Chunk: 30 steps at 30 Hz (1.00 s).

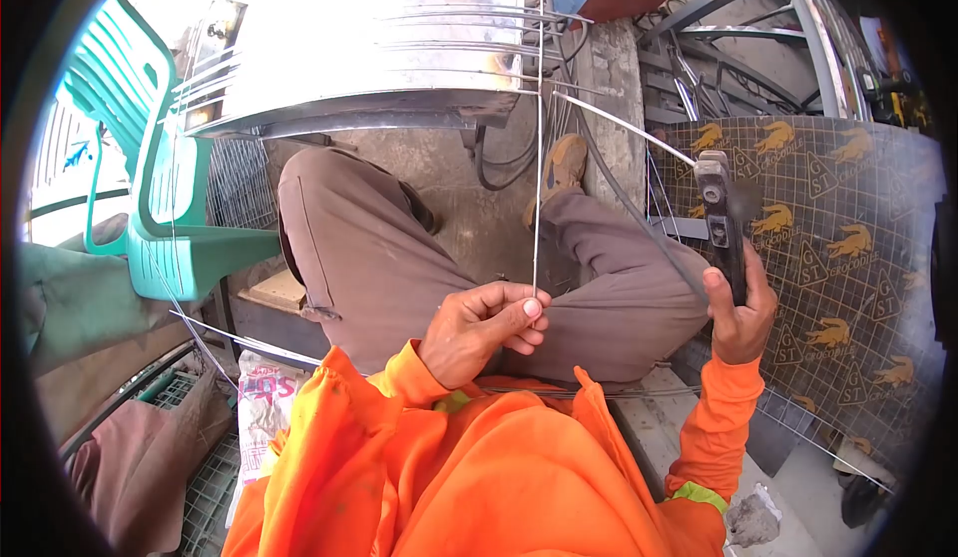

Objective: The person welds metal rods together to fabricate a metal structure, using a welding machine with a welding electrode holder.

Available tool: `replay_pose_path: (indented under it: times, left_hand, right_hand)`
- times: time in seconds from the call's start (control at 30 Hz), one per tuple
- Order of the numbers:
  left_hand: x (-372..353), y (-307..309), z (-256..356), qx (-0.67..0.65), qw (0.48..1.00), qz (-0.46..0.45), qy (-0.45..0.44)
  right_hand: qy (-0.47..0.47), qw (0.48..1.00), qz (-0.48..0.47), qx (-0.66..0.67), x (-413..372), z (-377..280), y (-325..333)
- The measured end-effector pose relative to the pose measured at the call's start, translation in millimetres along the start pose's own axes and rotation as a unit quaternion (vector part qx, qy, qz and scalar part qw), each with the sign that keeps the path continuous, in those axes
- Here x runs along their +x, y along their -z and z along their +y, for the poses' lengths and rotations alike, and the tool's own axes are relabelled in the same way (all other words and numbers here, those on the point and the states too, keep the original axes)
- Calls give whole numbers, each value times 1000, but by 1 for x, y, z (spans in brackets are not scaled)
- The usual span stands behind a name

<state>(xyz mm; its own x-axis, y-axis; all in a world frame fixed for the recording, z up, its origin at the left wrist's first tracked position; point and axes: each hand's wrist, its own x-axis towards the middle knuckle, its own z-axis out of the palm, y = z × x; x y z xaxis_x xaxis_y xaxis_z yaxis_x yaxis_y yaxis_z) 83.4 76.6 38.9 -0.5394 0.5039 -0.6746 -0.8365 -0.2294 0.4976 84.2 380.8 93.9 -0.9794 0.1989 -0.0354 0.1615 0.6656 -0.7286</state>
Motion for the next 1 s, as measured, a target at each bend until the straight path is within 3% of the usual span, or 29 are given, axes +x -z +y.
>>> replay_pose_path:
  times: [1.0]
  left_hand:
    - [1,-2,-2,-13,1000,7,3]
  right_hand:
    - [6,1000,-25,-7,4,0,-3]
